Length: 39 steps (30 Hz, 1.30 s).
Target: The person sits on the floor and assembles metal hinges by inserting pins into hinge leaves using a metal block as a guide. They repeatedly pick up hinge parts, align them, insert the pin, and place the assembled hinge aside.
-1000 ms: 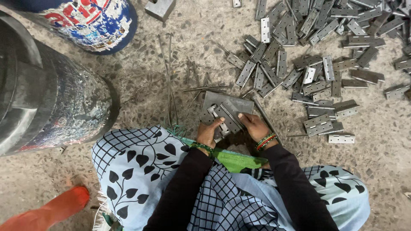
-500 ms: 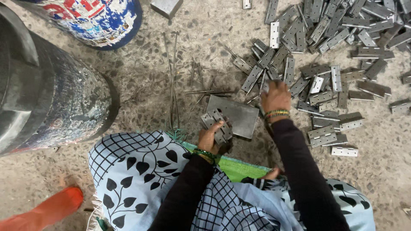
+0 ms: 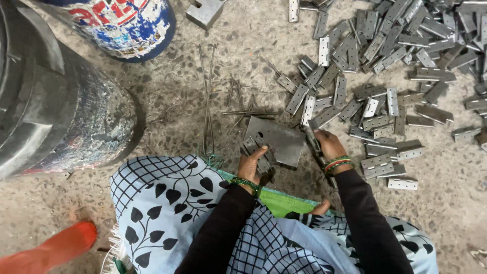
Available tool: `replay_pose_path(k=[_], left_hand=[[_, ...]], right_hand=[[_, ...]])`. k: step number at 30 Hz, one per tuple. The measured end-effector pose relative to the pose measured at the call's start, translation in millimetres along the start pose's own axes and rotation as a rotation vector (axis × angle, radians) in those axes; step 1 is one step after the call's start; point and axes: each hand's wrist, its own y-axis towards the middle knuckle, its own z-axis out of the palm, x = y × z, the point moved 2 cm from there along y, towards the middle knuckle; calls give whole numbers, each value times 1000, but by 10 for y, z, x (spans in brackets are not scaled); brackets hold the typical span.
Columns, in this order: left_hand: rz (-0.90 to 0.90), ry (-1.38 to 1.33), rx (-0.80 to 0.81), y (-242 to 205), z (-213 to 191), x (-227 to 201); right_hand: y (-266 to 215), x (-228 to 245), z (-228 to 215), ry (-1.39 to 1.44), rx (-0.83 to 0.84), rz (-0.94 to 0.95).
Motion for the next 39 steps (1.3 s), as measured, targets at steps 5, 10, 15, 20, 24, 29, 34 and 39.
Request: replay_pose_path(k=[5, 10, 15, 20, 24, 29, 34, 39], left_hand=[[68, -33, 131, 0, -24, 8], [-3, -110, 150, -10, -5, -11], [-16, 31, 7, -53, -9, 5], [59, 0, 121, -165, 93, -87], [115, 24, 134, -208, 141, -98], [186, -74, 185, -149, 109, -62], [121, -212, 138, -74, 81, -53], [4, -490, 384, -155, 104, -123]], right_hand=[[-797, 525, 284, -212, -327, -759], [-580, 198, 719, -476, -141, -384], [-319, -257, 650, -337, -236, -391], [-497, -23, 703, -618, -212, -519], [-819, 378, 724, -644, -127, -485], [-1345, 800, 969, -696, 33, -758], [-1396, 957, 939, -513, 110, -954], [-309, 878, 534, -498, -181, -307]])
